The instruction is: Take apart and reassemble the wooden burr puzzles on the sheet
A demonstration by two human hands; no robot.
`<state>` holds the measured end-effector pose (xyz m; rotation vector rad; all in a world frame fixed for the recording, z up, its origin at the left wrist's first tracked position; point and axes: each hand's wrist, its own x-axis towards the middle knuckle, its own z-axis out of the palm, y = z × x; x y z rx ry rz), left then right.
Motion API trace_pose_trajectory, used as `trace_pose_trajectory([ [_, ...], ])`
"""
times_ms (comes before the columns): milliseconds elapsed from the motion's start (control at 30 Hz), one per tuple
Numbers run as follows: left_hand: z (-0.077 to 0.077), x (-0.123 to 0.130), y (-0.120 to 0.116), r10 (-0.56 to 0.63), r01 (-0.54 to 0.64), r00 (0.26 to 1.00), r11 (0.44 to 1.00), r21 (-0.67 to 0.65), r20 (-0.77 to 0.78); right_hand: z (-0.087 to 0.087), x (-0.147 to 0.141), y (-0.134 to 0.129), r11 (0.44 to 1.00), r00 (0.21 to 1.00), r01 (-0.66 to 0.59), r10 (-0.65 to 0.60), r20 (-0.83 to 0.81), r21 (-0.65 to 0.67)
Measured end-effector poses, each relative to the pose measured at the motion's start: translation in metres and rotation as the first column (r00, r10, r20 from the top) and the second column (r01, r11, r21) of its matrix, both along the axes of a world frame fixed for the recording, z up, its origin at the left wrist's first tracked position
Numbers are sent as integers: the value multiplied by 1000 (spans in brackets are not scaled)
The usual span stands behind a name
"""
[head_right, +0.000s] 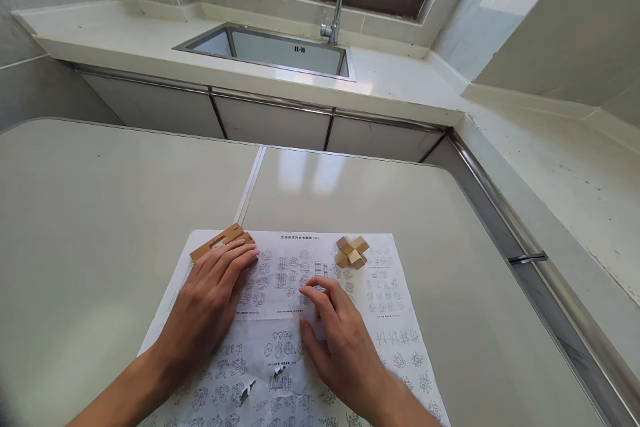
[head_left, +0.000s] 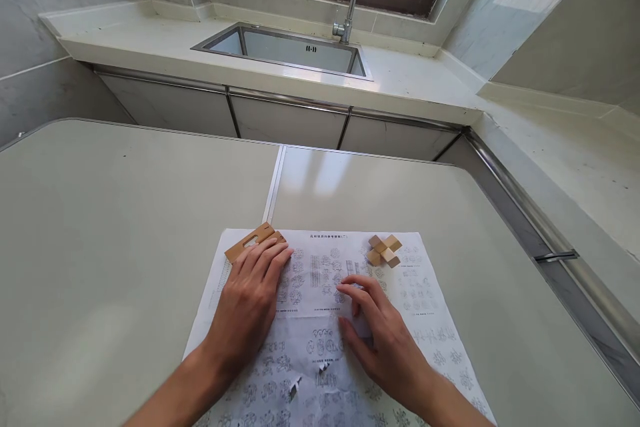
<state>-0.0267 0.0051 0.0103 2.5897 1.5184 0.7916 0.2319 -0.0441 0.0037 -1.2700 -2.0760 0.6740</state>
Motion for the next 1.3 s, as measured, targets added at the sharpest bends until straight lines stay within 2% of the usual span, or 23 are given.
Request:
trace_pose_trajectory([
  [233,2,-7,4,78,-77,996,996,50,-33,0,0,0,1000,1000,-7,7,0,3],
  [333,5,-6,4,56,-55,998,996,66,-15,-3,0,-1,1000,1000,-11,11,2,2],
  [500,7,5,-5,-166,163,986,984,73,32,-4,1,0,1000,1000,-10,10,-20,7],
  [633,9,16,-15,-395,393,917,918,48,45,-2,1,0,1000,999,-8,9,-51,18],
  [733,9,20,-19,-473,473,881,881,15,-18,-2,1,0,1000,998,-2,4,-60,23],
  [900,8,20,-20,-475,471,878,880,-60,-65,-3,1,0,1000,997,-9,10,-72,19],
  [1300,4,20,-20,-461,457,886,886,-79,-43,-5,1,1,1000,995,-8,7,-101,-6],
])
